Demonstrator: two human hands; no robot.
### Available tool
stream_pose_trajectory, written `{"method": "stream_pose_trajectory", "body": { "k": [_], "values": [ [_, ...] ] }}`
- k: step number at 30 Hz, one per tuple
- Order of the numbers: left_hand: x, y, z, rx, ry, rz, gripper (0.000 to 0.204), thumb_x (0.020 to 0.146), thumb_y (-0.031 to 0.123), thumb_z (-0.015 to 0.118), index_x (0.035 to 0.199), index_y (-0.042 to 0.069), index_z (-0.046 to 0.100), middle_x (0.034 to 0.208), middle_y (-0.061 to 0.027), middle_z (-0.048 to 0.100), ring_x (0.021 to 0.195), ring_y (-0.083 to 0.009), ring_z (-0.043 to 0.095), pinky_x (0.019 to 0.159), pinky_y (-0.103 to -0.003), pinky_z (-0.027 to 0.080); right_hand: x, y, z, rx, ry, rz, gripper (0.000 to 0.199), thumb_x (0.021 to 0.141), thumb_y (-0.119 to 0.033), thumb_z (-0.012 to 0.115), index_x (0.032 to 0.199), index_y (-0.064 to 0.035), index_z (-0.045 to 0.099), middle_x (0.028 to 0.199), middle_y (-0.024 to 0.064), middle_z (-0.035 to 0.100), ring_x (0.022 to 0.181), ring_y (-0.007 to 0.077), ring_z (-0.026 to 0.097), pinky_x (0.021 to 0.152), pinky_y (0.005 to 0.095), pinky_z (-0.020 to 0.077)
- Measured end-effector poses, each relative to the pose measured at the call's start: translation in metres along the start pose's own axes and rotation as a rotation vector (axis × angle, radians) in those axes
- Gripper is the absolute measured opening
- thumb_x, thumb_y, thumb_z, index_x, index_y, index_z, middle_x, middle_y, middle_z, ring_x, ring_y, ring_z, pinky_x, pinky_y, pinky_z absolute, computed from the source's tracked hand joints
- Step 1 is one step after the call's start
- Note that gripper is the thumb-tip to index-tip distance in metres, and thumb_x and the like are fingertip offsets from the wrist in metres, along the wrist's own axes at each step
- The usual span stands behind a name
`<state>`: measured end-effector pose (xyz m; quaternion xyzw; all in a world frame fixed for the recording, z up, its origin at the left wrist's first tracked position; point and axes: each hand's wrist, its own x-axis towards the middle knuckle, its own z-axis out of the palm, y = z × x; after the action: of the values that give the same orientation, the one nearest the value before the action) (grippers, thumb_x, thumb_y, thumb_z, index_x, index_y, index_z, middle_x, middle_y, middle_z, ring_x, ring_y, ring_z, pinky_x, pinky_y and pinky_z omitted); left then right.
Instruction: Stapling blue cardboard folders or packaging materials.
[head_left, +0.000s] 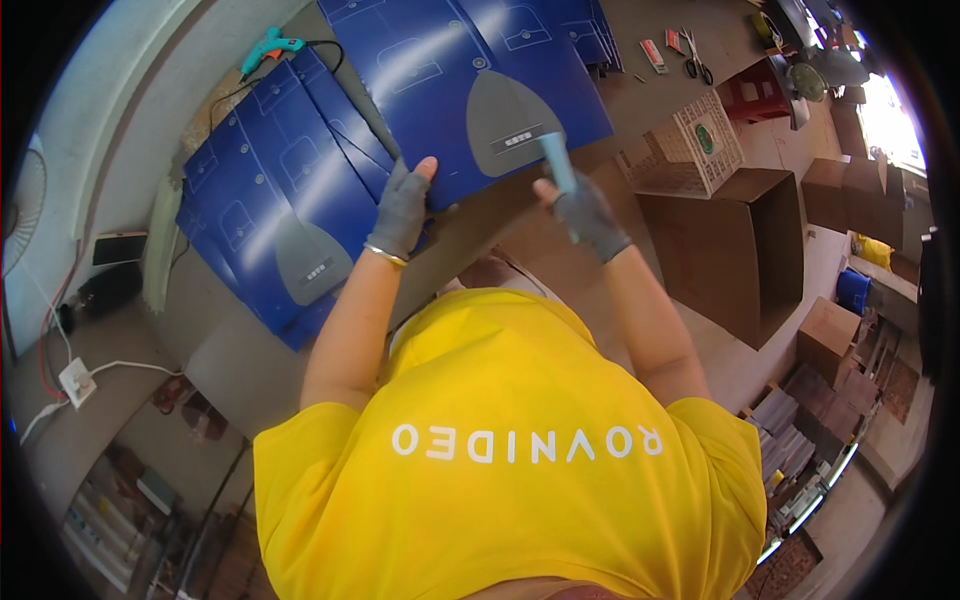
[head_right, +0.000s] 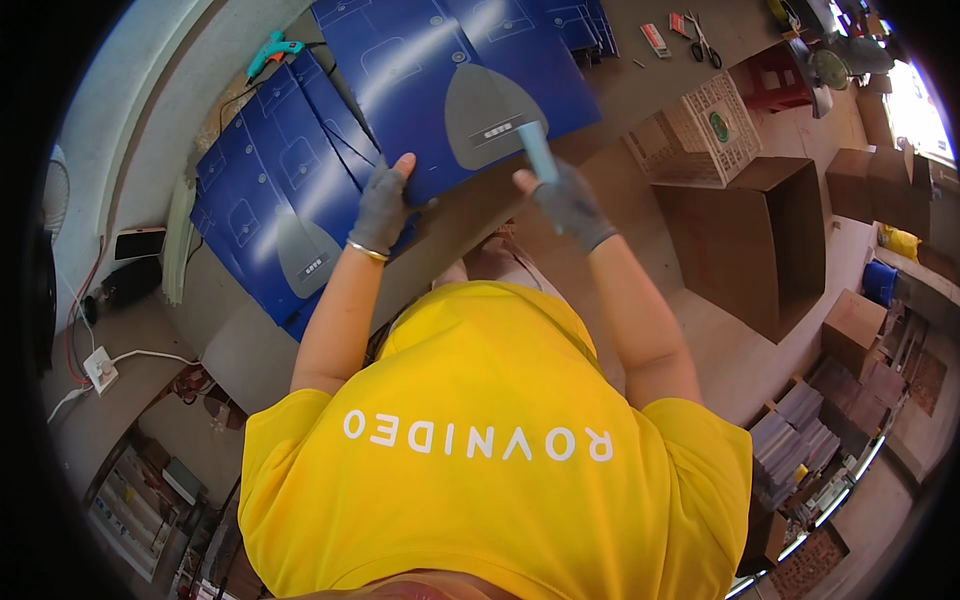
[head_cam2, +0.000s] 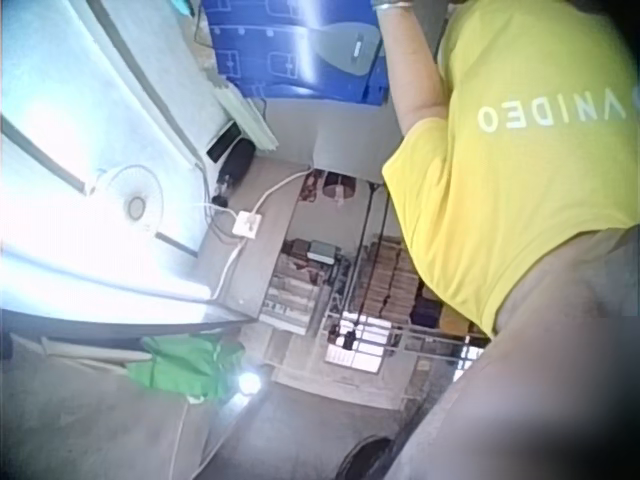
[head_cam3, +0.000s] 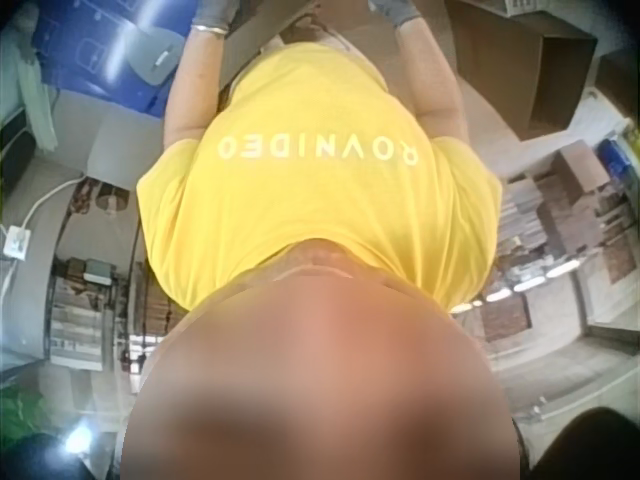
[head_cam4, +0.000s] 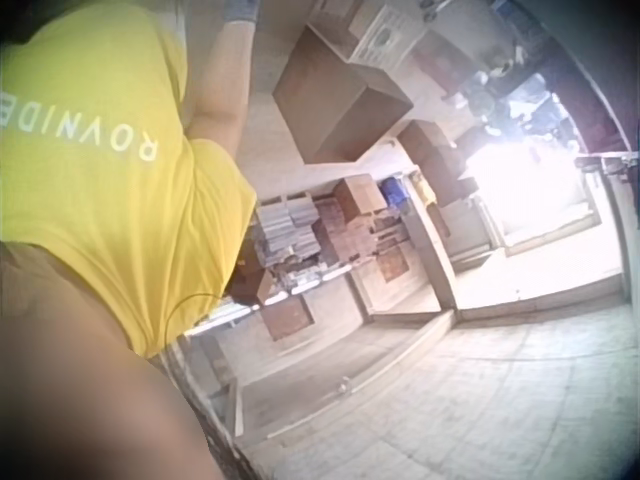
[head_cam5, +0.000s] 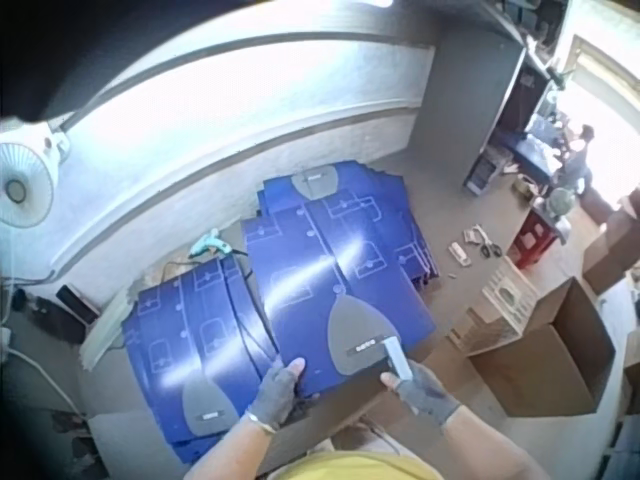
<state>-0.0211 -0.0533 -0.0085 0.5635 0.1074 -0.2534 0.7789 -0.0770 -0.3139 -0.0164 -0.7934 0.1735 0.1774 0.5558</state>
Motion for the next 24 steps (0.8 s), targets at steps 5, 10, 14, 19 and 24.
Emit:
{"method": "stream_pose_trajectory", "body": {
  "k": [5, 10, 14, 19, 24],
  "values": [
    [-0.009, 0.018, -0.013, 0.059, 0.077, -0.125, 0.042, 0.095, 0.028, 0.051, 0.132, 0.011, 0.042, 0.106, -0.0039, 0.058, 0.089, -0.0128, 0.059, 0.064, -0.028, 0.056, 0.014, -0.012, -0.046, -0.047, 0.05, 0.092, 0.034, 0.088, -0.037, 0.066, 0.09, -0.0044, 0.057, 0.067, 0.003, 0.057, 0.058, 0.0105, 0.056, 0.051, 0.027, 0.0444],
    [-0.012, 0.016, -0.013, 0.05, 0.076, -0.118, 0.043, 0.095, 0.027, 0.052, 0.133, 0.011, 0.041, 0.11, -0.0042, 0.058, 0.09, -0.0133, 0.059, 0.064, -0.028, 0.056, 0.015, -0.016, -0.041, -0.192, 0.018, 0.177, 0.032, 0.088, -0.036, 0.065, 0.088, -0.0055, 0.056, 0.063, 0.0034, 0.055, 0.051, 0.0107, 0.053, 0.044, 0.0267, 0.0415],
    [-0.028, 0.026, -0.011, 0.051, 0.154, -0.066, 0.043, 0.095, 0.023, 0.052, 0.134, 0.01, 0.04, 0.112, -0.0051, 0.058, 0.092, -0.0129, 0.059, 0.064, -0.027, 0.055, 0.016, -0.021, -0.028, -0.168, 0.0, 0.18, 0.034, 0.087, -0.037, 0.067, 0.092, -0.0051, 0.056, 0.064, 0.0029, 0.054, 0.052, 0.0109, 0.052, 0.045, 0.027, 0.0413],
    [-0.082, 0.036, -0.096, 0.235, 0.288, 0.107, 0.051, 0.091, 0.015, 0.054, 0.139, 0.006, 0.037, 0.116, -0.006, 0.057, 0.095, -0.0169, 0.058, 0.07, -0.034, 0.052, -0.002, -0.026, 0.007, -0.021, -0.193, -0.157, 0.039, 0.084, -0.037, 0.071, 0.1, -0.0041, 0.057, 0.08, 0.0036, 0.057, 0.071, 0.0129, 0.055, 0.064, 0.0276, 0.0471],
    [-0.147, 0.053, -0.18, 0.26, 0.431, -0.168, 0.058, 0.09, 0.019, 0.056, 0.139, -0.004, 0.036, 0.127, -0.0111, 0.051, 0.11, -0.0208, 0.052, 0.097, -0.029, 0.039, -0.011, -0.029, 0.005, 0.051, -0.405, -0.008, 0.04, 0.085, -0.038, 0.069, 0.103, -0.0052, 0.056, 0.084, 0.0029, 0.056, 0.075, 0.0115, 0.055, 0.065, 0.0246, 0.0453]
  ]
}}
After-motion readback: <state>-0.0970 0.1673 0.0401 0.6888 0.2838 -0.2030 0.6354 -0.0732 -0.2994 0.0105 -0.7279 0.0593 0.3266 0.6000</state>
